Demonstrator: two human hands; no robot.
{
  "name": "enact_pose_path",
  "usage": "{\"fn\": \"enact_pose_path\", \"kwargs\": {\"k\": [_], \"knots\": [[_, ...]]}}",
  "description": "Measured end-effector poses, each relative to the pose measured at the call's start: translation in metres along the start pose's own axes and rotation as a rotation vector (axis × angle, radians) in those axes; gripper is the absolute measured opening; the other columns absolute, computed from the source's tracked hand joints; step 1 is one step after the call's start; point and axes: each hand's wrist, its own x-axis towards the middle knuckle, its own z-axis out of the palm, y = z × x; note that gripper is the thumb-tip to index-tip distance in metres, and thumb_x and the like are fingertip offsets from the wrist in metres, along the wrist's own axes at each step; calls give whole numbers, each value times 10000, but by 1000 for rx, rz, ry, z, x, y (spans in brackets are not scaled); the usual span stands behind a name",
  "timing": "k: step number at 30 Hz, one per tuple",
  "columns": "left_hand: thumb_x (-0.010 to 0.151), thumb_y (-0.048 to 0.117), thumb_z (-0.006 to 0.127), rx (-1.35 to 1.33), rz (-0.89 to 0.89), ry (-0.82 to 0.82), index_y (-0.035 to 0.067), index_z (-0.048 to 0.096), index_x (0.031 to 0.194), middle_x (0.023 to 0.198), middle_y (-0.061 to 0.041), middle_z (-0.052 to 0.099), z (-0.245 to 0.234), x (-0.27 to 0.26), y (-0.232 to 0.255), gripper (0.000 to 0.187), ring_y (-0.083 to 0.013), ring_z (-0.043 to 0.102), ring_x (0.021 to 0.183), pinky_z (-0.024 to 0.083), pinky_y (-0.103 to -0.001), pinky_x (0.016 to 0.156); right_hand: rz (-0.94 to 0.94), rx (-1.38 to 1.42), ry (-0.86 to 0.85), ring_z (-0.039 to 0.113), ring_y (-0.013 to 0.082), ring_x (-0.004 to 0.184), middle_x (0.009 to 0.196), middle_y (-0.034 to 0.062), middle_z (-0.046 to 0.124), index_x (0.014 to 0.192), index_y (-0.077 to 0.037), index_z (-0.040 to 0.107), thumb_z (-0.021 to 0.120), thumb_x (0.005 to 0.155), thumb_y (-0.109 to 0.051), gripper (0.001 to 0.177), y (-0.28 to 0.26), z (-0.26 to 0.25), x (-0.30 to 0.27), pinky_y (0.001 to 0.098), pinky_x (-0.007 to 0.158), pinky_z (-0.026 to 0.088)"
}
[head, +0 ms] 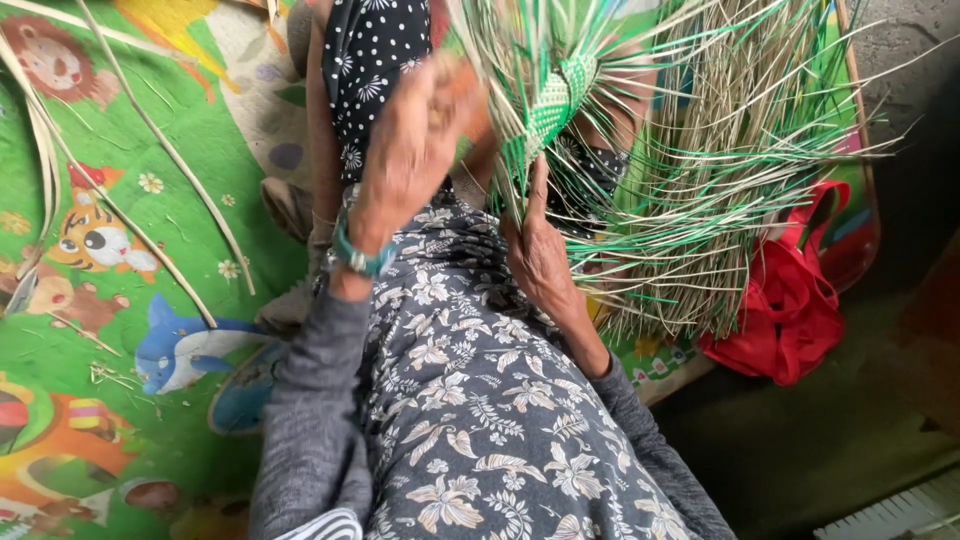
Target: The person weaves a basket by hand using green and white plastic strips, interlacing them together while sitting on a mat.
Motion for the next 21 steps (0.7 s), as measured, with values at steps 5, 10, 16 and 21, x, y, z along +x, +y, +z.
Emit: {"fn": "enact_pose_path", "kwargs": {"k": [5,10,16,21], "knots": [[868,287,679,-543,-45,-86,14,557,1099,914,-94,566,28,-32,-30,378,-180,575,851,525,-314,767,4,-24,-2,597,529,788,832,223,649,1441,-119,-112,400,917,-113,733,-47,-12,-6,638,719,433],[855,284,680,-682,-82,-3,80,652,970,833,-17,601,43,-24,-25,236,-53,526,786,483,-210,725,5,-64,38,598,522,790,805,209,650,1443,-117,-110,414,923,-126,738,-13,6,-4,635,722,433],[836,262,702,-692,-25,90,87,590,934,812,-8,542,47,-23,-20,230,-64,516,754,470,-205,708,6,-42,34,600,522,820,846,224,653,1446,-137,-116,417,912,-123,754,-12,9,-4,620,731,442],[889,277,643,-517,27,6,45,638,897,771,-46,558,57,-17,-60,232,-84,501,765,478,-246,714,-20,-76,29,592,535,838,930,267,643,1445,-152,-120,462,897,-131,799,-21,6,-9,635,736,440]]}}
